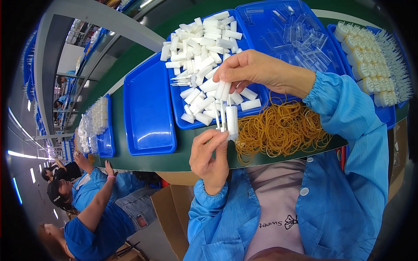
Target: The person assembles plastic components by fitting white pieces onto a base, sliding clear plastic tubes over them, and securing each bundle with a rubber band before placing the completed assemblies onto a tray.
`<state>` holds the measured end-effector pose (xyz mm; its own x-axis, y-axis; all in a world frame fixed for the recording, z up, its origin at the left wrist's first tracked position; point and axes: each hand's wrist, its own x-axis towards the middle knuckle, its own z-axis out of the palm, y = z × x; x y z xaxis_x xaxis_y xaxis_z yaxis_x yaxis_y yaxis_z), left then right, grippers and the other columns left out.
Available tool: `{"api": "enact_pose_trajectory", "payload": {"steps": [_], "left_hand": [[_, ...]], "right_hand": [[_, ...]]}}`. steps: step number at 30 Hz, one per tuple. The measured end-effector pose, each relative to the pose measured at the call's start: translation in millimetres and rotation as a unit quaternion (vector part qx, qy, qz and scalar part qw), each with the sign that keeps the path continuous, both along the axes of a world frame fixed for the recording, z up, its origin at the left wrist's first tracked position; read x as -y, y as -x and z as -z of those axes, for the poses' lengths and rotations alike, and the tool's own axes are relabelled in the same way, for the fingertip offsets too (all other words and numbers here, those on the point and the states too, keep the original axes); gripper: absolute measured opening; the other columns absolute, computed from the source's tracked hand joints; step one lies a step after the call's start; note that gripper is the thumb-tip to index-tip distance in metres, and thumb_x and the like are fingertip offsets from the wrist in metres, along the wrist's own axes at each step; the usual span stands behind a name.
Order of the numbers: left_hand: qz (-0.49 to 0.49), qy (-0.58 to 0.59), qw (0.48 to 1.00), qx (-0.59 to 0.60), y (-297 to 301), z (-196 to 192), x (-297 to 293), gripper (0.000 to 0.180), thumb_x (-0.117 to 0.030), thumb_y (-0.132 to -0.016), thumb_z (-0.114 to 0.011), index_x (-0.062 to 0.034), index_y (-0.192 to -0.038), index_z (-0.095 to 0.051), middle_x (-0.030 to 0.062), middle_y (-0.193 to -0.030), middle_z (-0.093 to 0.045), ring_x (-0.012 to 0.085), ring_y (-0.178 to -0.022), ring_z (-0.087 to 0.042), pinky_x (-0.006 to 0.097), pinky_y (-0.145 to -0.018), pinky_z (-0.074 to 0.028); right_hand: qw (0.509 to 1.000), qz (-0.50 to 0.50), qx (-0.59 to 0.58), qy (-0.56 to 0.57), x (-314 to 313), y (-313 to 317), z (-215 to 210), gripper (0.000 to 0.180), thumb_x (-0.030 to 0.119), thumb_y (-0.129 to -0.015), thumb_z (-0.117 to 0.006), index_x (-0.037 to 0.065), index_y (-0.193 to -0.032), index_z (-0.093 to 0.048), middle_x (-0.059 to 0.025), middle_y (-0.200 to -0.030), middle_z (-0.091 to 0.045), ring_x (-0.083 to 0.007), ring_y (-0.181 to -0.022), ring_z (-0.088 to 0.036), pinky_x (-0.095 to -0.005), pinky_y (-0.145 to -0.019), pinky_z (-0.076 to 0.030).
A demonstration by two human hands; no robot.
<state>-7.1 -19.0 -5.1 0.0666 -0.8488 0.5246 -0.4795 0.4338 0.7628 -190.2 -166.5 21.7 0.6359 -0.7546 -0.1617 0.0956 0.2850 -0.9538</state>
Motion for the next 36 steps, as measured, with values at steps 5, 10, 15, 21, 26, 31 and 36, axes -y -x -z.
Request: {"api": "enact_pose_trajectory", "payload": {"steps": [5, 10, 15, 21, 26, 31, 36], "left_hand": [[-0.005, 0.015, 0.999, 0.046, 1, -7, -1, 0.014, 0.003, -0.078, -0.069, -0.0020, -0.091, -0.069, 0.0087, -0.089, -0.061, 0.0175, -0.080, -0.058, 0.025, -0.068, -0.046], [0.073, -0.007, 0.997, 0.027, -4, -15, 4, 0.019, 0.006, -0.074, -0.070, -0.0028, -0.091, -0.070, 0.0103, -0.089, -0.063, 0.0195, -0.076, -0.060, 0.026, -0.064, -0.047], [0.062, 0.010, 0.997, 0.035, -2, -17, -1, 0.020, 0.006, -0.072, -0.070, -0.0029, -0.090, -0.071, 0.0106, -0.089, -0.063, 0.0200, -0.078, -0.060, 0.027, -0.066, -0.047], [0.047, 0.026, 0.999, 0.005, -4, -18, -4, 0.019, 0.006, -0.071, -0.071, -0.0037, -0.088, -0.071, 0.0100, -0.089, -0.061, 0.0202, -0.080, -0.059, 0.027, -0.067, -0.046], [0.085, 0.022, 0.996, -0.019, -6, -20, -3, 0.022, 0.006, -0.068, -0.072, -0.0045, -0.087, -0.071, 0.0091, -0.089, -0.061, 0.0205, -0.081, -0.058, 0.029, -0.069, -0.046], [0.106, 0.030, 0.993, 0.046, -4, -30, -6, 0.031, 0.010, -0.058, -0.072, -0.0063, -0.085, -0.072, 0.0066, -0.087, -0.061, 0.0228, -0.080, -0.058, 0.031, -0.070, -0.047], [0.090, 0.044, 0.988, 0.120, -1, -36, -13, 0.036, 0.011, -0.055, -0.069, -0.0068, -0.086, -0.072, 0.0065, -0.087, -0.061, 0.0239, -0.080, -0.058, 0.032, -0.071, -0.047]], "right_hand": [[0.999, -0.013, -0.025, 0.020, 1, 4, 2, 0.028, 0.029, -0.082, -0.069, 0.006, -0.098, -0.068, -0.0031, -0.086, -0.066, -0.0118, -0.076, -0.060, -0.0239, -0.067, -0.046], [0.996, -0.052, -0.023, 0.071, 1, 7, -6, 0.025, 0.026, -0.084, -0.068, 0.004, -0.095, -0.064, -0.0017, -0.085, -0.064, -0.0064, -0.079, -0.057, -0.0213, -0.069, -0.044], [0.995, -0.022, 0.007, 0.102, -24, -2, -14, 0.020, 0.022, -0.083, -0.069, 0.004, -0.090, -0.062, -0.0011, -0.082, -0.063, -0.0047, -0.074, -0.056, -0.0211, -0.069, -0.044], [0.964, -0.009, -0.049, 0.261, -18, 17, -30, 0.020, 0.023, -0.085, -0.067, 0.004, -0.087, -0.062, 0.0009, -0.077, -0.061, -0.0041, -0.071, -0.054, -0.0209, -0.069, -0.043], [0.982, -0.073, -0.060, 0.163, -15, 26, -36, 0.021, 0.026, -0.084, -0.066, 0.005, -0.084, -0.064, 0.0000, -0.077, -0.062, -0.0057, -0.069, -0.054, -0.0211, -0.065, -0.042], [0.993, -0.097, -0.041, 0.046, -9, 27, -32, 0.020, 0.026, -0.083, -0.067, 0.006, -0.086, -0.067, -0.0009, -0.075, -0.064, -0.0070, -0.069, -0.056, -0.0204, -0.064, -0.042], [0.987, -0.142, -0.055, 0.042, -7, 28, -33, 0.017, 0.023, -0.083, -0.067, 0.006, -0.083, -0.066, -0.0004, -0.073, -0.063, -0.0061, -0.067, -0.055, -0.0200, -0.061, -0.041]]}}
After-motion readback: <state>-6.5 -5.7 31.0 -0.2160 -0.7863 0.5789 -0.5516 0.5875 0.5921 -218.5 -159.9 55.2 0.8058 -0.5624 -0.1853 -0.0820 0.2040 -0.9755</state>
